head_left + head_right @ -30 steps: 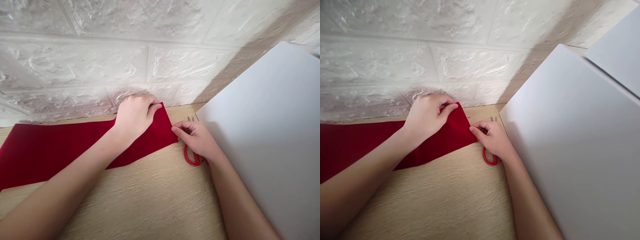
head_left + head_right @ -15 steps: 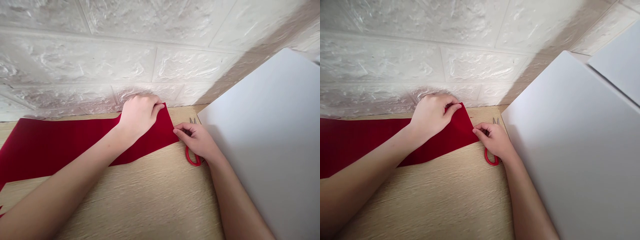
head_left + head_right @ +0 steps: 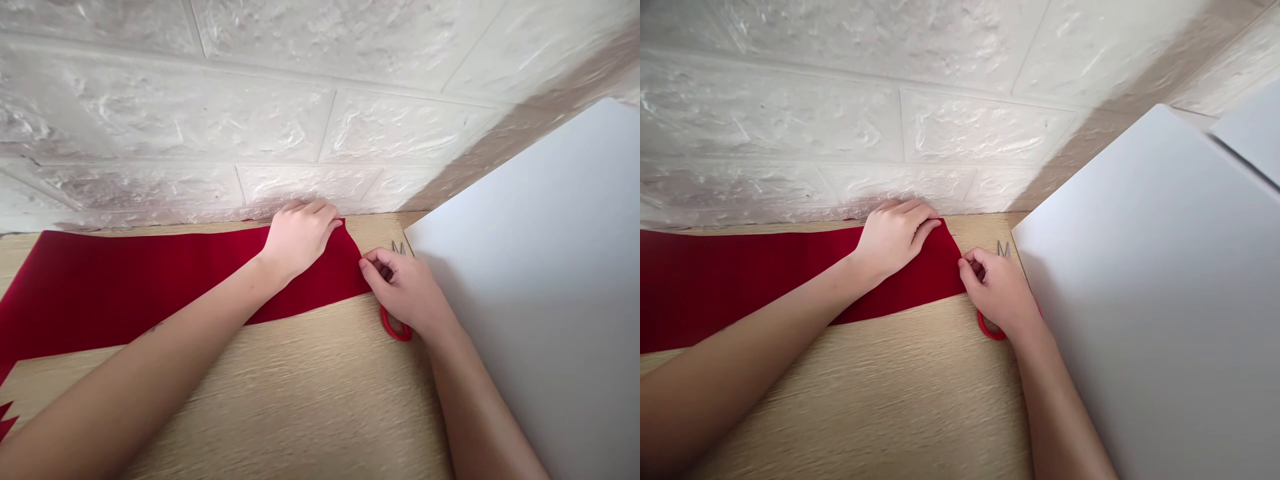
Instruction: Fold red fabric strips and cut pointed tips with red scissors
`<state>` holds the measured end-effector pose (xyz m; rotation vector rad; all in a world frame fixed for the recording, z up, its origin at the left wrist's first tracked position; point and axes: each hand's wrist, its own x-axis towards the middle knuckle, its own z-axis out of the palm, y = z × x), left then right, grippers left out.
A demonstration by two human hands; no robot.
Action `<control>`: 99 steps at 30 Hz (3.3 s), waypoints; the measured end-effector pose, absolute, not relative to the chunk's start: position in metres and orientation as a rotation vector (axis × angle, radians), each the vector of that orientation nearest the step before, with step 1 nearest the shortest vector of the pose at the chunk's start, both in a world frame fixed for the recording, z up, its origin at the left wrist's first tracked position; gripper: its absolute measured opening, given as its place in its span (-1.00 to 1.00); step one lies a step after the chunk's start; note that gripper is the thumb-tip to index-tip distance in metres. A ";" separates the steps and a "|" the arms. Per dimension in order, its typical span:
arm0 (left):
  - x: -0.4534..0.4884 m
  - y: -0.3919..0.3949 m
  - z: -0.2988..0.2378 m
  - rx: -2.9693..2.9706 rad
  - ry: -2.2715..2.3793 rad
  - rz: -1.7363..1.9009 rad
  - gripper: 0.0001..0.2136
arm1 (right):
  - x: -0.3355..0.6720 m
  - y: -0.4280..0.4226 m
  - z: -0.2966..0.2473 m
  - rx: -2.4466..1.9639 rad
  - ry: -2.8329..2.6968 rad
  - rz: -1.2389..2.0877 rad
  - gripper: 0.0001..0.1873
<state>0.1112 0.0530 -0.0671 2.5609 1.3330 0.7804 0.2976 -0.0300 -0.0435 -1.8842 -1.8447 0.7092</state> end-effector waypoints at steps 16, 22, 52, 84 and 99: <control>0.110 0.054 -0.071 2.430 1.289 0.848 -0.71 | 0.262 0.023 -0.060 -1.908 -1.957 0.160 -0.43; 0.109 0.054 -0.072 2.378 1.308 0.852 -0.73 | 0.260 0.026 -0.068 -1.801 -1.923 0.197 -0.36; 0.049 0.001 -0.068 2.593 1.215 -0.042 -0.27 | 0.244 0.021 -0.061 -2.293 -2.029 -0.181 -0.52; -0.174 -0.040 -0.067 2.414 1.766 -0.041 -0.28 | 0.236 0.012 -0.048 -2.468 -1.996 -0.130 -0.44; -0.189 -0.044 -0.070 2.497 1.783 -0.028 -0.25 | 0.239 0.015 -0.054 -2.449 -2.012 -0.255 -0.44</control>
